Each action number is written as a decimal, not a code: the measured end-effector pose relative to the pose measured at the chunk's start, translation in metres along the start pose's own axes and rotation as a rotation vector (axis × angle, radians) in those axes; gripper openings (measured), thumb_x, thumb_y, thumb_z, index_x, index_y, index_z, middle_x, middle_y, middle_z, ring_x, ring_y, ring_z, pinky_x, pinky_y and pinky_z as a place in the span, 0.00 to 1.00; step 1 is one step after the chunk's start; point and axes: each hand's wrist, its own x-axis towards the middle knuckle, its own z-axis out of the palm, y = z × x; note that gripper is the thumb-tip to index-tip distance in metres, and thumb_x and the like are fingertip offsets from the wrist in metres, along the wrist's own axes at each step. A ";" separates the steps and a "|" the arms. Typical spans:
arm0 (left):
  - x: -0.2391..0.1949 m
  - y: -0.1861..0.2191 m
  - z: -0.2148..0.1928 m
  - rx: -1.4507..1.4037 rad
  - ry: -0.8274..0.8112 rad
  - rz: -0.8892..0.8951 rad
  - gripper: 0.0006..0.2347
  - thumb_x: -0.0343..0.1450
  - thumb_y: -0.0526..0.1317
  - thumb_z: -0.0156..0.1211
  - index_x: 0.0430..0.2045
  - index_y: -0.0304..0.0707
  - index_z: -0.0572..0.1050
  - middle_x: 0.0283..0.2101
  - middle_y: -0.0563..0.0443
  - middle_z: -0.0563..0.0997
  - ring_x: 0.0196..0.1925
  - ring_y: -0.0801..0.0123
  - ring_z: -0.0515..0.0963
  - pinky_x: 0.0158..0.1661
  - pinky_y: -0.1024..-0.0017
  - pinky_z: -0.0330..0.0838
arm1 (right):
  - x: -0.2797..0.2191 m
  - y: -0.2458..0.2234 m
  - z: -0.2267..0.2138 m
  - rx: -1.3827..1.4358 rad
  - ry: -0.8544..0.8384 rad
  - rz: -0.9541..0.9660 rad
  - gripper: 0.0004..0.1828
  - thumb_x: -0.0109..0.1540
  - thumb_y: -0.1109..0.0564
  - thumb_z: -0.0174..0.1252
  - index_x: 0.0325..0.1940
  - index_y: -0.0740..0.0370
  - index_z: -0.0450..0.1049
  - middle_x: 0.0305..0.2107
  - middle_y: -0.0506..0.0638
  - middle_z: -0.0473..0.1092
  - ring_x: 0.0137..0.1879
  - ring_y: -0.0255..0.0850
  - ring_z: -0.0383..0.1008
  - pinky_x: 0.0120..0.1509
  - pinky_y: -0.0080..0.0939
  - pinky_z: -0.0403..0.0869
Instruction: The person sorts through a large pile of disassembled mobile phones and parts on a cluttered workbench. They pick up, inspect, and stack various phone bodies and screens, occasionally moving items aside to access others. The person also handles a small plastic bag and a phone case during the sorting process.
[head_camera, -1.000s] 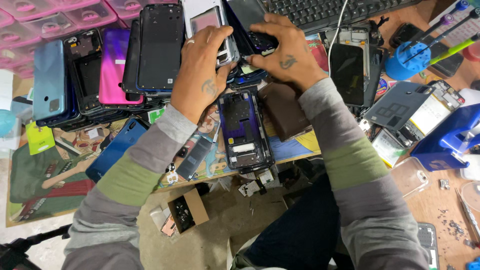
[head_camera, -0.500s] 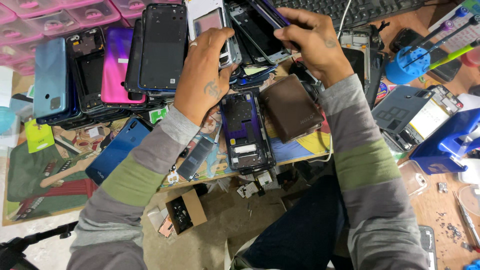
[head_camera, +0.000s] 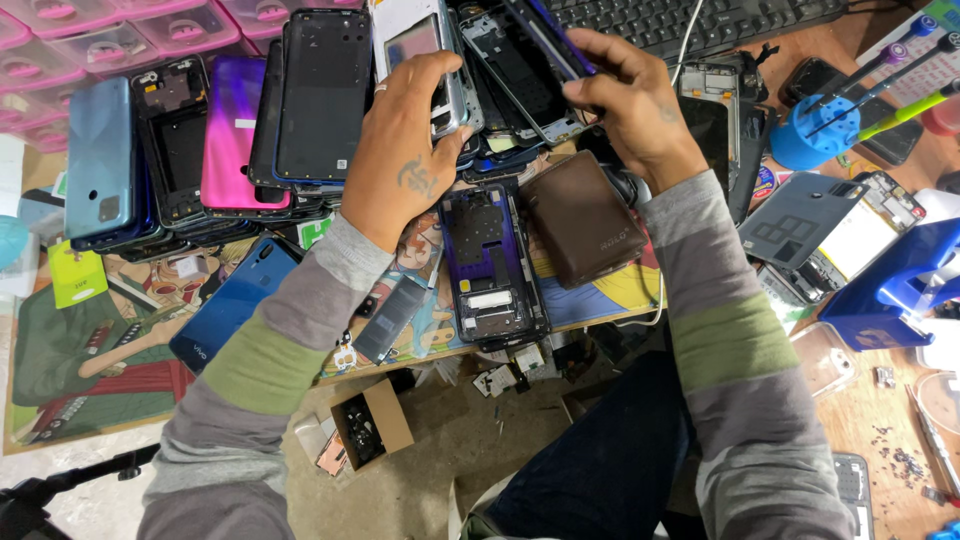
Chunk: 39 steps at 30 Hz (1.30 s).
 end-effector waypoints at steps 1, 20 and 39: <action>0.001 0.000 0.000 -0.002 0.005 0.005 0.25 0.70 0.33 0.71 0.60 0.39 0.66 0.59 0.41 0.73 0.62 0.42 0.73 0.60 0.53 0.68 | -0.001 0.000 0.001 -0.013 0.002 0.002 0.29 0.61 0.65 0.61 0.68 0.69 0.69 0.47 0.49 0.72 0.48 0.34 0.71 0.52 0.33 0.70; 0.006 -0.007 -0.004 -0.033 0.045 0.063 0.31 0.69 0.33 0.73 0.65 0.36 0.61 0.63 0.34 0.72 0.64 0.39 0.73 0.62 0.54 0.68 | -0.012 0.005 0.034 -0.799 -0.014 -0.373 0.39 0.51 0.52 0.80 0.63 0.64 0.74 0.66 0.66 0.62 0.72 0.56 0.66 0.74 0.48 0.68; 0.007 -0.021 -0.043 0.002 0.040 0.214 0.16 0.78 0.31 0.65 0.59 0.36 0.71 0.61 0.39 0.76 0.60 0.39 0.75 0.59 0.53 0.69 | -0.049 -0.010 -0.018 -1.054 0.279 -0.386 0.31 0.54 0.52 0.77 0.56 0.70 0.79 0.62 0.67 0.68 0.61 0.56 0.76 0.64 0.47 0.75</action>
